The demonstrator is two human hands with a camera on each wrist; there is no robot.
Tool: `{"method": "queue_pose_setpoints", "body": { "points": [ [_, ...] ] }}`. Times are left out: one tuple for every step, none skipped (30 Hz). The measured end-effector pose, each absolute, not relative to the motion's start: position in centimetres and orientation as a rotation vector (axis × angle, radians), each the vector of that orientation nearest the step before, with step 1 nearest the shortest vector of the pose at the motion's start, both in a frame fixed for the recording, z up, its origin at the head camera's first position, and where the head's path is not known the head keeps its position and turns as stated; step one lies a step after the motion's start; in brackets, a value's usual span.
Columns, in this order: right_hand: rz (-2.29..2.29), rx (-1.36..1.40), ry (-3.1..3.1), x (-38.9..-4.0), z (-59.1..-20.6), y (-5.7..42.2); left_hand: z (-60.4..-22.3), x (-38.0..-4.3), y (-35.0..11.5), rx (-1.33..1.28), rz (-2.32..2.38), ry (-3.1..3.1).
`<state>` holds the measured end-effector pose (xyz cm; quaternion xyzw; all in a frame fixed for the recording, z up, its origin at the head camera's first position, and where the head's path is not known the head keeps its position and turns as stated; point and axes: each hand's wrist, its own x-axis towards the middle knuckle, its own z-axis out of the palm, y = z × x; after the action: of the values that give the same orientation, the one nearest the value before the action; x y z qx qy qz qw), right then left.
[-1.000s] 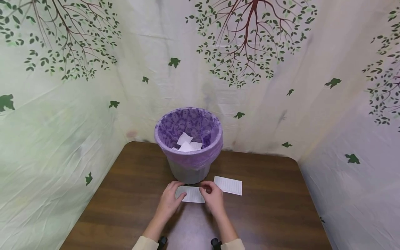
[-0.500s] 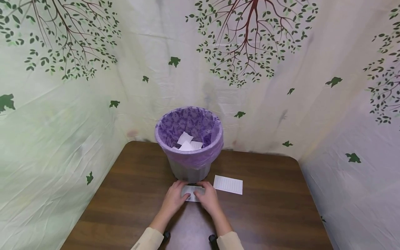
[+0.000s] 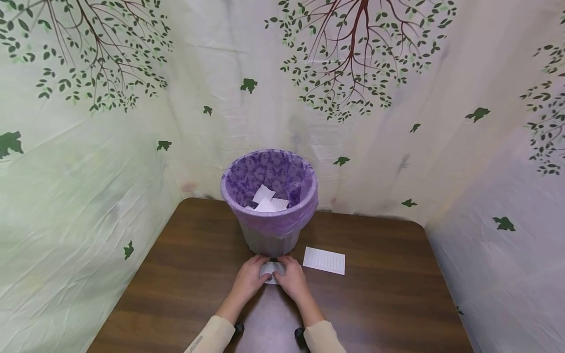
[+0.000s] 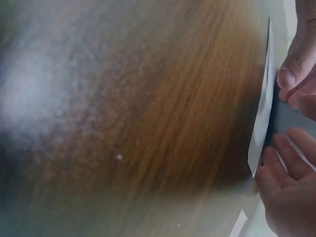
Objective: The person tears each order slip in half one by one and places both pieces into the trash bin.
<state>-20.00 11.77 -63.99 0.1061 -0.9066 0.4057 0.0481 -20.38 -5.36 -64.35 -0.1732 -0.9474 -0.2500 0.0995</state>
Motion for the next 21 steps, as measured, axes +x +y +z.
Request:
{"method": "queue_pose_setpoints", "body": {
  "points": [
    [1.221, 0.326, -2.77, -20.07, -64.02, 11.74, -64.34, -20.43, -5.34, -0.517, -0.732, -2.805],
    [1.202, 0.33, -2.776, -20.14, -64.06, 11.72, -64.37, -20.48, -5.32, -0.523, -0.723, -2.806],
    [1.185, 0.334, -2.781, -20.19, -64.12, 11.68, -64.4, -20.54, -5.31, -0.531, -0.716, -2.805],
    [1.159, 0.343, -2.786, -20.26, -64.2, 11.64, -64.44, -20.58, -5.29, -0.535, -0.712, -2.807],
    [1.139, 0.348, -2.793, -20.31, -64.28, 11.6, -64.46, -20.64, -5.27, -0.54, -0.7, -2.808],
    [1.117, 0.351, -2.801, -20.35, -64.36, 11.55, -64.5, -20.69, -5.26, -0.547, -0.685, -2.809],
    [1.092, 0.353, -2.808, -20.36, -64.43, 11.5, -64.53, -20.71, -5.24, -0.552, -0.667, -2.808],
    [1.067, 0.363, -2.808, -20.37, -64.5, 11.46, -64.58, -20.75, -5.21, -0.56, -0.65, -2.806],
    [1.047, 0.369, -2.807, -20.35, -64.55, 11.42, -64.62, -20.79, -5.18, -0.568, -0.634, -2.801],
    [1.017, 0.379, -2.806, -20.32, -64.6, 11.38, -64.64, -20.8, -5.16, -0.572, -0.618, -2.801],
    [0.993, 0.382, -2.805, -20.28, -64.63, 11.33, -64.68, -20.83, -5.12, -0.577, -0.607, -2.799],
    [0.965, 0.39, -2.8, -20.22, -64.65, 11.3, -64.71, -20.83, -5.09, -0.58, -0.603, -2.798],
    [0.941, 0.396, -2.795, -20.16, -64.64, 11.27, -64.73, -20.83, -5.06, -0.58, -0.604, -2.8],
    [0.918, 0.406, -2.786, -20.09, -64.66, 11.24, -64.73, -20.85, -5.01, -0.582, -0.603, -2.802],
    [0.901, 0.41, -2.781, -20.03, -64.65, 11.22, -64.69, -20.84, -4.98, -0.584, -0.605, -2.806],
    [0.884, 0.417, -2.775, -19.97, -64.65, 11.2, -64.62, -20.83, -4.93, -0.584, -0.608, -2.812],
    [0.871, 0.421, -2.768, -19.92, -64.66, 11.2, -64.52, -20.84, -4.87, -0.586, -0.61, -2.816],
    [0.861, 0.428, -2.758, -19.86, -64.67, 11.2, -64.42, -20.82, -4.83, -0.584, -0.618, -2.825],
    [0.853, 0.432, -2.75, -19.84, -64.71, 11.2, -64.3, -20.78, -4.8, -0.584, -0.624, -2.833],
    [0.843, 0.437, -2.74, -19.84, -64.76, 11.21, -64.18, -20.73, -4.76, -0.584, -0.629, -2.839],
    [0.842, 0.435, -2.731, -19.86, -64.8, 11.24, -64.09, -20.7, -4.72, -0.579, -0.639, -2.846]
  ]
}}
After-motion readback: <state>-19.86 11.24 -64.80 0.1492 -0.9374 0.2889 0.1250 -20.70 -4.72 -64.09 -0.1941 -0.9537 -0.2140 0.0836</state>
